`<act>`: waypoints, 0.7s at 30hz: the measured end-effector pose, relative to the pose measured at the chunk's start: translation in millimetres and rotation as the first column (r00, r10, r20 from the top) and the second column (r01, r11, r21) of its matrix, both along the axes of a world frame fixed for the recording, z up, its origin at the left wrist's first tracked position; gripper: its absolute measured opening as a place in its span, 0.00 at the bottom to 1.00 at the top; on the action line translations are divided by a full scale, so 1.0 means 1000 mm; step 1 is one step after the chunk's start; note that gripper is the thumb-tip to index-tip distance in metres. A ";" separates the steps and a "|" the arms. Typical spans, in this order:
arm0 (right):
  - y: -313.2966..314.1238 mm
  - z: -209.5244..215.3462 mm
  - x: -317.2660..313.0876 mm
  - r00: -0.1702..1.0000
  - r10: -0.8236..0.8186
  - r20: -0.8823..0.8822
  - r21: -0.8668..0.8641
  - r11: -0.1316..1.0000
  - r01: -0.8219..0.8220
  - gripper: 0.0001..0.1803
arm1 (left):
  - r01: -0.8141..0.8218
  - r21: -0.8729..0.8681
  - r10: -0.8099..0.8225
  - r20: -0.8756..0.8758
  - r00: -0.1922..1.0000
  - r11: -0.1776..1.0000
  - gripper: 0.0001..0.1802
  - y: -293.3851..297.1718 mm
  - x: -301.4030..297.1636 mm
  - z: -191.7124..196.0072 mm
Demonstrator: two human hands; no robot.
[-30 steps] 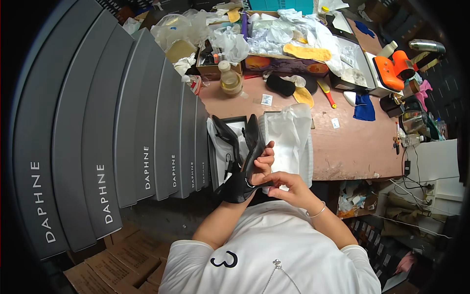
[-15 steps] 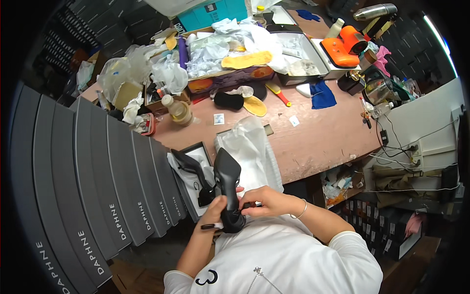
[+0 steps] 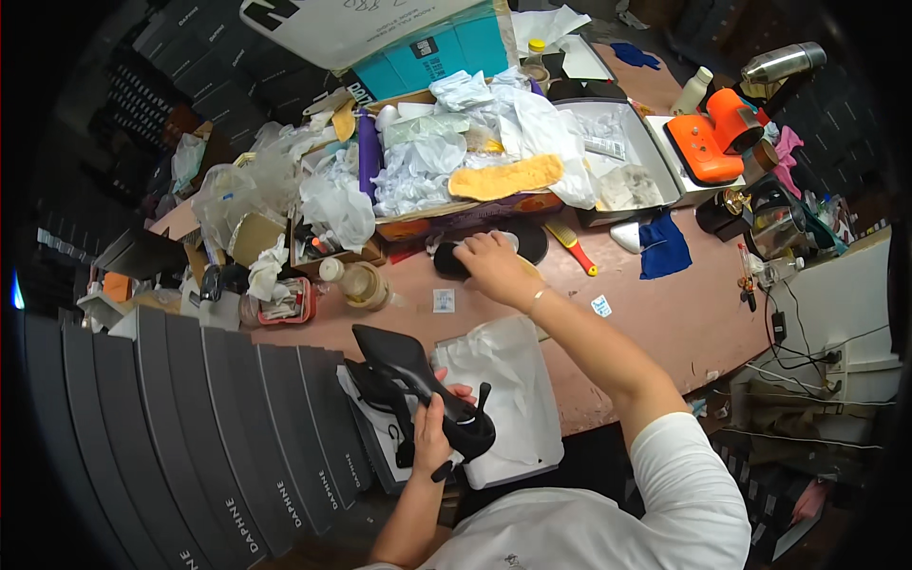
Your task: Packaging black high-heeled shoes into boxes with tissue paper and then placing those boxes into a larger shipping carton.
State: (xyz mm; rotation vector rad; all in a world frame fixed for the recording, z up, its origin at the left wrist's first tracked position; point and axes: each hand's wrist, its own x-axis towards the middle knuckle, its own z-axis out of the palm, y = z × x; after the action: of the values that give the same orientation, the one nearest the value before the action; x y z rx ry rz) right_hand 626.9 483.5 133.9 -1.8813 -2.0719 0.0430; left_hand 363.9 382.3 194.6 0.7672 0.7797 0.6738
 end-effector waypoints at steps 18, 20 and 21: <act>-0.057 -0.032 0.068 0.843 -0.455 -0.287 0.134 0.852 0.505 0.25 | -0.057 -0.037 0.058 0.018 0.998 0.998 0.30 0.020 0.018 -0.011; -0.074 -0.055 0.090 0.875 -0.459 -0.155 0.014 0.884 0.467 0.24 | -0.120 -0.179 0.118 -0.023 0.993 0.976 0.29 0.029 0.037 -0.009; -0.080 -0.061 0.084 0.889 -0.447 -0.102 -0.048 0.895 0.444 0.24 | -0.113 -0.141 0.107 -0.053 0.993 0.984 0.29 0.034 0.043 -0.010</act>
State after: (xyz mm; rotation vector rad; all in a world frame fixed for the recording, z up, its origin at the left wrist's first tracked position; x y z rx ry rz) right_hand 710.7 403.9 72.8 -2.2676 -1.5291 0.0583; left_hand 407.0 416.7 184.2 0.6133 0.9070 0.6931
